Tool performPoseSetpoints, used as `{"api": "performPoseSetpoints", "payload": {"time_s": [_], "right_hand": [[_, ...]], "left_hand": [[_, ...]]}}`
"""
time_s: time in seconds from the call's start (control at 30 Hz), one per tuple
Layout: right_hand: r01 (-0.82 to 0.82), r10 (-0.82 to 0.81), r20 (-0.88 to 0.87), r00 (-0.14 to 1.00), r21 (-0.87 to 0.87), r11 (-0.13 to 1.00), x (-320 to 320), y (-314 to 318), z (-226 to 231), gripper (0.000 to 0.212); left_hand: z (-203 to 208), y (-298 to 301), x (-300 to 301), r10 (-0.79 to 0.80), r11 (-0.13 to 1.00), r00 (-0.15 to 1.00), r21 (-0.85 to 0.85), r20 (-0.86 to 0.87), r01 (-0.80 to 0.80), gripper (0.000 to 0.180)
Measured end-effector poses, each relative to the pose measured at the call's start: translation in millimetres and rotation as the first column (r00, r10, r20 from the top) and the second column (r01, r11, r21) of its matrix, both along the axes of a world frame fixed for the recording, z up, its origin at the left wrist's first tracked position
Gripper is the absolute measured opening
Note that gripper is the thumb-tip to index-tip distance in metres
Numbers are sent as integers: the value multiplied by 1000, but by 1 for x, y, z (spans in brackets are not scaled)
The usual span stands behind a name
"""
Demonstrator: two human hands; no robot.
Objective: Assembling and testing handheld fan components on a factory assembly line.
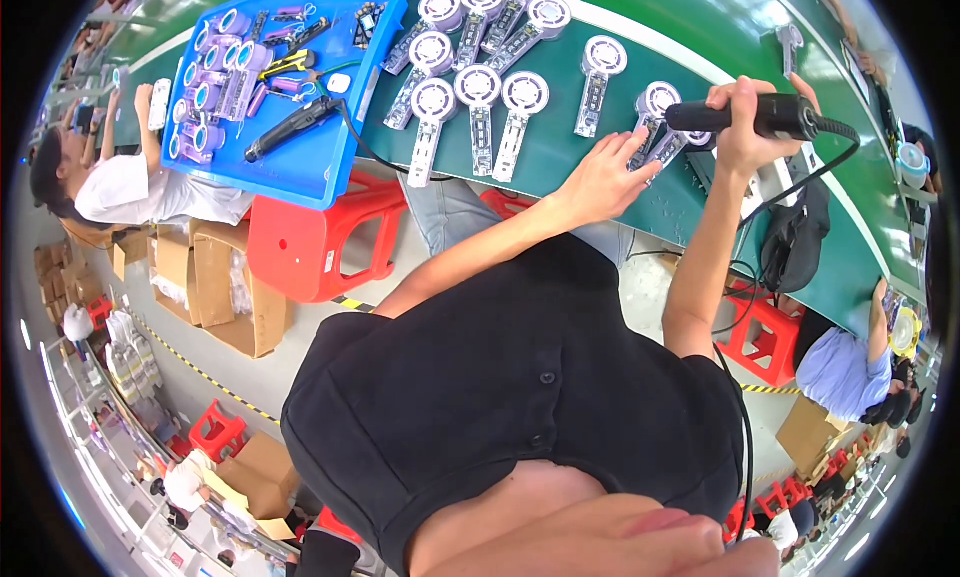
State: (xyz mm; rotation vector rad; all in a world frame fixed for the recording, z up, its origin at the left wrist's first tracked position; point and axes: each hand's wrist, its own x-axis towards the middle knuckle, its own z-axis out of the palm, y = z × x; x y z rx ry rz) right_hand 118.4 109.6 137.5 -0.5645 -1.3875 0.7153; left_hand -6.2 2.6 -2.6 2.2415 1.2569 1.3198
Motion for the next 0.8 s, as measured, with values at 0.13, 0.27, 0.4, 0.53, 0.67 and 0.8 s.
{"api": "performPoseSetpoints", "payload": {"time_s": [0.13, 0.27, 0.4, 0.53, 0.67, 0.8], "right_hand": [[-15, 15, 27, 1000, -3, 1000, -10, 1, -5, 54], [-16, 16, 70, 997, -3, 1000, -13, 4, -10, 53], [-16, 16, 42, 999, 15, 1000, -24, 3, -18, 56], [28, -35, 99, 995, 72, 997, -25, 6, -31, 54], [4, -12, 97, 995, 75, 997, -26, 7, -33, 52], [-15, 7, 100, 995, 80, 997, -28, 7, -33, 51]], "left_hand": [[0, 0, 0, 6, 1000, 1000, 0, 0, -6, 44], [1, 0, -1, 7, 1000, 1000, 4, -7, -7, 45], [0, 0, -2, 4, 1000, 1000, -1, -9, -4, 46], [0, 1, -3, -4, 1000, 1000, 0, -10, 4, 46], [0, 1, -3, -19, 1000, 1000, -6, -11, 19, 49], [1, 0, -3, -16, 1000, 1000, 3, -20, 16, 49]]}}
